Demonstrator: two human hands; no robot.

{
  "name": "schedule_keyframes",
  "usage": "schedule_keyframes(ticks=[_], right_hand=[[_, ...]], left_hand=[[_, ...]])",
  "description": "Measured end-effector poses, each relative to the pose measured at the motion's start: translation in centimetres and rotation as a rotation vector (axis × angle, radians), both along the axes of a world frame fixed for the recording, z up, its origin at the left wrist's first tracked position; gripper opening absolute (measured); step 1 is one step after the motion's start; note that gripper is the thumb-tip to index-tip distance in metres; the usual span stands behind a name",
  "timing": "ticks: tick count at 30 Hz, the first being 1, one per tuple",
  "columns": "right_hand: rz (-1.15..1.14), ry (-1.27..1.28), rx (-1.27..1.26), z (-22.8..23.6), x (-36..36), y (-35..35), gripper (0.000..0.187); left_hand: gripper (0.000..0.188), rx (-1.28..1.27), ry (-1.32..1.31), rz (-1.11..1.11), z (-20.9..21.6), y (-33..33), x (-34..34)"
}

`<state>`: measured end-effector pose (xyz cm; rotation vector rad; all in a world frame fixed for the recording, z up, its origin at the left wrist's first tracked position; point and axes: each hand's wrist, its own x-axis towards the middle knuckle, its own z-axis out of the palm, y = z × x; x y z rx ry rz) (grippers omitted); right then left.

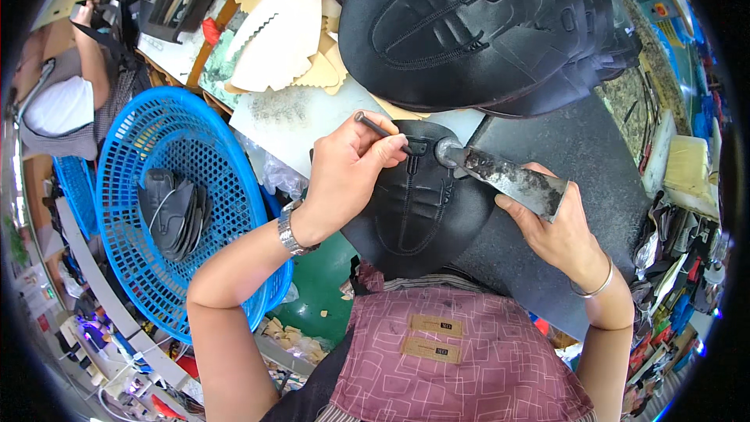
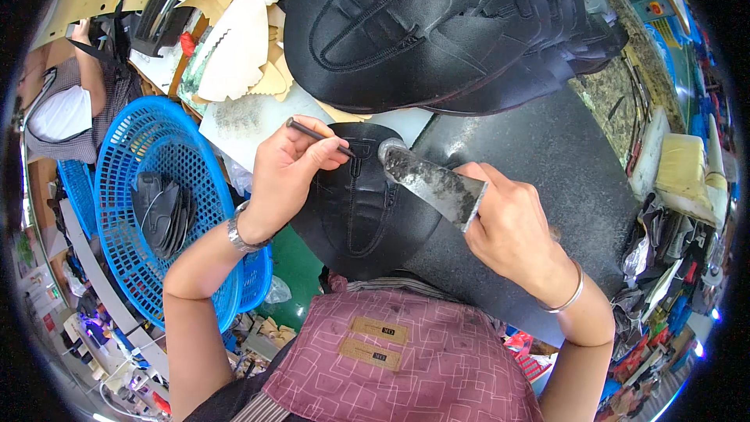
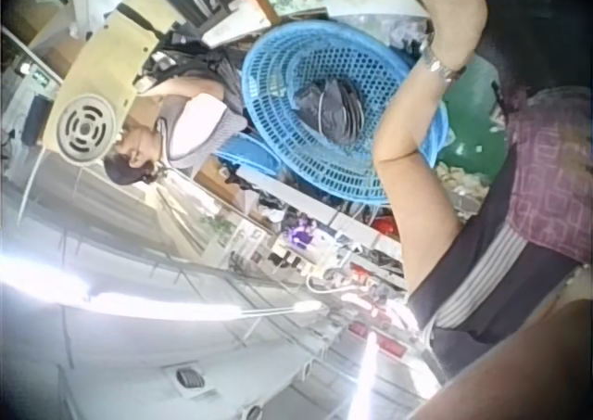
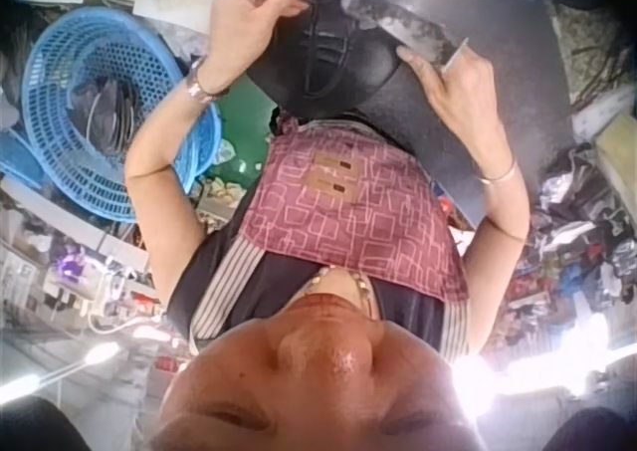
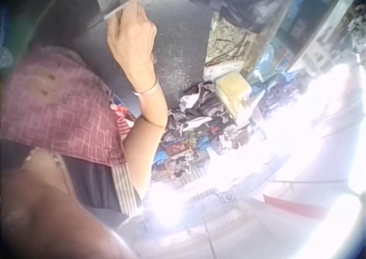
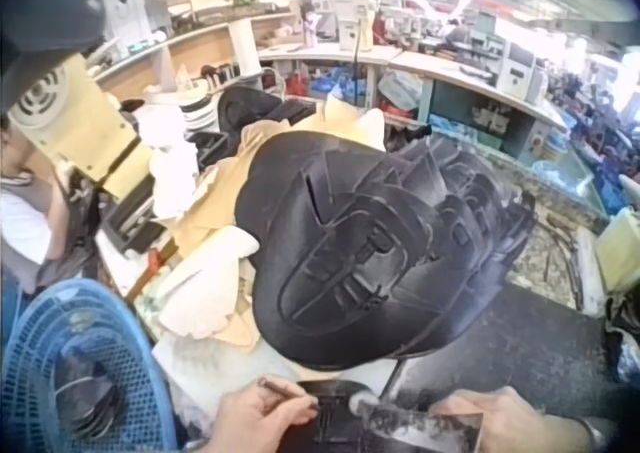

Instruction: Using a punch tool and a shoe hammer to create holes or indentations in black leather shoe components.

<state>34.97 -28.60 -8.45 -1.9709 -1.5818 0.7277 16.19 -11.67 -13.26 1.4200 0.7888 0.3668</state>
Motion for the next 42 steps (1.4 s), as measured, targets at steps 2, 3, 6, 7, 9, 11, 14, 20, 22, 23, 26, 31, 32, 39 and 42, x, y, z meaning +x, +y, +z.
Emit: schedule_keyframes(ticks=[2, 3, 6, 7, 9, 11, 14, 20, 22, 23, 26, 31, 32, 39, 42], right_hand=[[-0.01, 0.014, 0.002, 0.0, -0.1, 0.1, 0.018], [-0.019, 0.027, 0.005, 0.1, -0.1, 0.1, 0.015], [-0.006, 0.006, 0.012, -0.1, 0.0, 0.1, 0.016], [-0.005, 0.007, 0.011, -0.1, 0.0, 0.1, 0.016], [-0.011, 0.007, 0.026, -0.2, 0.0, 0.1, 0.016], [-0.013, 0.011, 0.015, -0.3, 0.2, -0.1, 0.018], [-0.049, 0.027, 0.009, 0.6, 0.4, 0.1, 0.022], [0.259, 0.437, 0.362, 3.4, 0.3, 1.6, 0.016], [0.286, -0.213, 0.094, 3.4, 0.4, 1.0, 0.021], [0.223, -0.108, 0.141, 1.2, 0.8, 0.4, 0.025], [0.102, 0.025, 0.128, 0.1, 0.6, -0.8, 0.023], [0.045, -0.023, 0.043, -0.6, -0.2, -1.5, 0.015], [0.043, -0.024, 0.042, -0.4, -0.3, -1.6, 0.015], [0.145, 0.013, 0.128, 3.9, 1.4, -1.0, 0.013], [0.258, -0.017, 0.221, 4.6, 0.5, -0.8, 0.014]], left_hand=[[0.014, 0.005, 0.035, 0.023, -0.2, -0.3, 0.3], [0.013, 0.022, 0.032, 0.07, -0.2, -0.4, 0.4], [0.011, 0.074, 0.035, 0.135, -0.3, -0.7, 0.6], [0.011, 0.109, 0.039, 0.152, -0.4, -0.8, 0.6], [0.011, 0.133, 0.044, 0.15, -0.3, -0.9, 0.7], [0.011, 0.158, 0.045, 0.146, -0.2, -1.0, 0.7], [0.012, 0.248, 0.088, 0.062, 0.0, -0.9, 0.9], [0.01, 1.0, 0.174, -0.037, -1.9, -1.9, -0.8], [0.016, 1.175, -0.093, -0.151, -0.1, -1.6, 1.0], [0.014, 1.028, 0.08, -0.132, -0.6, -1.4, 0.6], [0.011, 0.44, 0.191, 0.023, -0.1, -1.0, 1.4], [0.014, 0.046, -0.021, 0.155, -0.3, -1.0, 1.5], [0.013, 0.087, -0.006, 0.141, -0.3, -1.2, 1.7], [0.006, 0.806, 0.067, 0.026, -0.2, -1.9, 1.3], [0.007, 1.09, -0.218, -0.064, -1.1, -2.3, 1.3]])
